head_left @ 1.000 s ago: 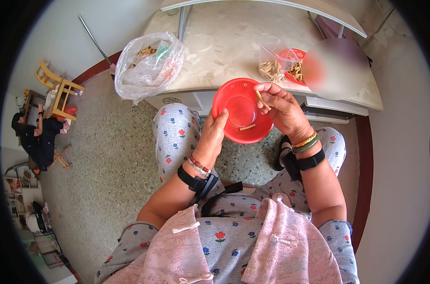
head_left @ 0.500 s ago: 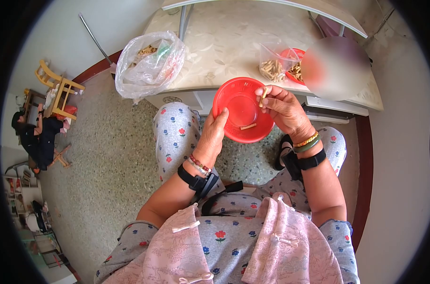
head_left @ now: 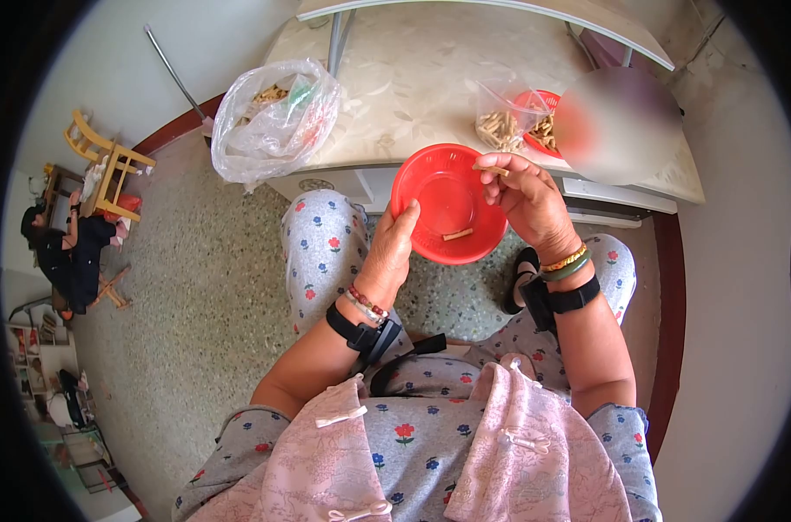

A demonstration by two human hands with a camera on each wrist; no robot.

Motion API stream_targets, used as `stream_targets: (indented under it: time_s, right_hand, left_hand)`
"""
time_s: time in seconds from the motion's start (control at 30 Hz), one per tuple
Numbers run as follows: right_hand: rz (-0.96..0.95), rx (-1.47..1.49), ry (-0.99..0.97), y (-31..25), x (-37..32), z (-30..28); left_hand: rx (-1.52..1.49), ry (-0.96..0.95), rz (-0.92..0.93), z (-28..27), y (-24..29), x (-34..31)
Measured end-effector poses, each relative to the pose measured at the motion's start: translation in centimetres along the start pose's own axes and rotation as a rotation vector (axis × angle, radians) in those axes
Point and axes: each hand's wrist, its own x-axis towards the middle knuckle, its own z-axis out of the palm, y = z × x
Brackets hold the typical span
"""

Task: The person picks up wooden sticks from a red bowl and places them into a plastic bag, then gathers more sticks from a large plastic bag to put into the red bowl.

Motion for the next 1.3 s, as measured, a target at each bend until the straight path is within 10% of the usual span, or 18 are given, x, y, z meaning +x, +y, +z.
stream_targets:
  time_s: [0.37,0.57,0.83,1.03,1.3]
  right_hand:
    - [-0.220,-0.140,0.132,-0.9,1.3,-0.8]
    - [-0.410,-0.800,0.525,-4.8,5.0,-2.8]
    - [-0.641,-1.667,0.539,-5.5,8.1,-3.8]
    - [-0.532,-1.257,0.611,-5.5,6.2,-2.8]
    - [-0.391,-1.887,-0.241,-0.2,2.2,1.9]
  left_hand:
    - [0.022,-0.002,-0.020,-0.5,-0.3,0.1]
    - [0.030,-0.016,0.020,-0.5,-0.4,0.2]
    - [0.080,0.019,0.008,-0.5,-0.5,0.0]
    - [0.006,0.034,-0.036,-0.1,0.0,-0.1]
    - [0.131,0.034,0.012,0.2,0.1,0.2]
